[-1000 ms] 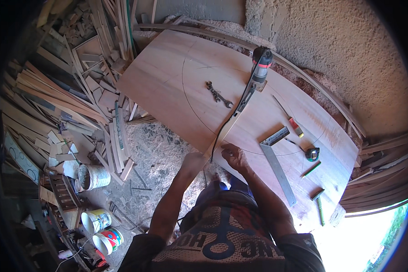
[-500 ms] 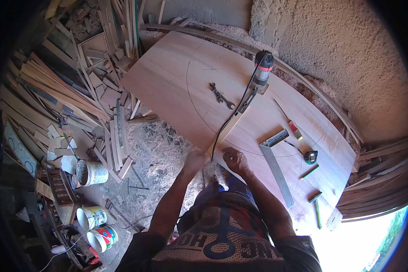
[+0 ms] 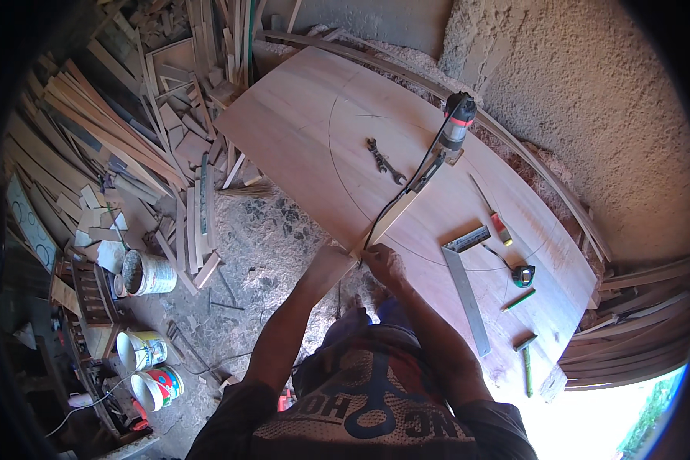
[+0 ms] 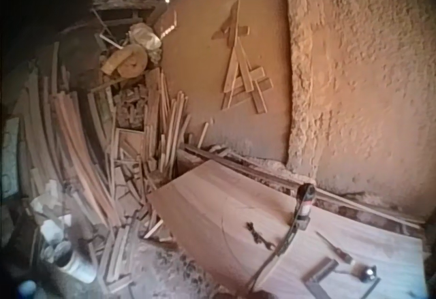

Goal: The person uses a wood router to cut a board. They measure and mark the wood with a tape measure and pencil, handle items from a container, drill a hole, and use a hammer to attach a wooden guide strip.

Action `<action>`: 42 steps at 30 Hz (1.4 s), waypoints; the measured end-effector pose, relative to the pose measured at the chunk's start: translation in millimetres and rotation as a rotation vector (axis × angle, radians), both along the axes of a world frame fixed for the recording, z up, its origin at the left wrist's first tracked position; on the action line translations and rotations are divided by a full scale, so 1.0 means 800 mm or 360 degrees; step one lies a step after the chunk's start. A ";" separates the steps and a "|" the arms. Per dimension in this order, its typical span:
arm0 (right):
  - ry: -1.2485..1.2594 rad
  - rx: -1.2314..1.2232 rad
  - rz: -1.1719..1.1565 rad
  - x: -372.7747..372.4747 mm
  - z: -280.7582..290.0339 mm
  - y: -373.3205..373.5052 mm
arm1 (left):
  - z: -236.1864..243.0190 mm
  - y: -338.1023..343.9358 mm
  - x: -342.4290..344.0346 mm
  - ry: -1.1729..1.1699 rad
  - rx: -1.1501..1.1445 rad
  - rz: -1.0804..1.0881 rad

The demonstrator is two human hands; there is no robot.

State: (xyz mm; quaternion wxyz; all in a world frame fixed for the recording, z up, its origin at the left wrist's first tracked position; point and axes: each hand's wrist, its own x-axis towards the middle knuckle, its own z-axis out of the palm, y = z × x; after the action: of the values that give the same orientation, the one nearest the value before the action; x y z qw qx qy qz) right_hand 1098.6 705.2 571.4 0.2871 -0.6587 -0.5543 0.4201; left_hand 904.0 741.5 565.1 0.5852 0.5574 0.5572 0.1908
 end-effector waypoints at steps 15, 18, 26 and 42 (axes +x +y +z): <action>0.1039 -0.0810 -0.0046 -0.051 -0.032 -0.082 | -0.005 0.004 -0.001 0.0112 0.0021 0.0066; 0.1071 -0.0705 -0.0112 -0.081 -0.037 -0.072 | -0.027 0.008 -0.011 0.0116 -0.0105 0.0120; 0.1008 -0.0318 -0.0301 -0.105 -0.073 -0.063 | -0.007 0.013 -0.002 0.0166 -0.0358 0.0159; -0.0327 0.0477 -0.0154 -0.097 -0.108 -0.060 | -0.021 0.013 -0.011 0.0033 -0.0483 0.0215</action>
State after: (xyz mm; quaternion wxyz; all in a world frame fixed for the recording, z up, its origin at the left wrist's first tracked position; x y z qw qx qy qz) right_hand 1020.8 657.0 485.2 0.3438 -0.6738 -0.6049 0.2490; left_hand 895.2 751.6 548.7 0.6428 0.4258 0.6218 0.1376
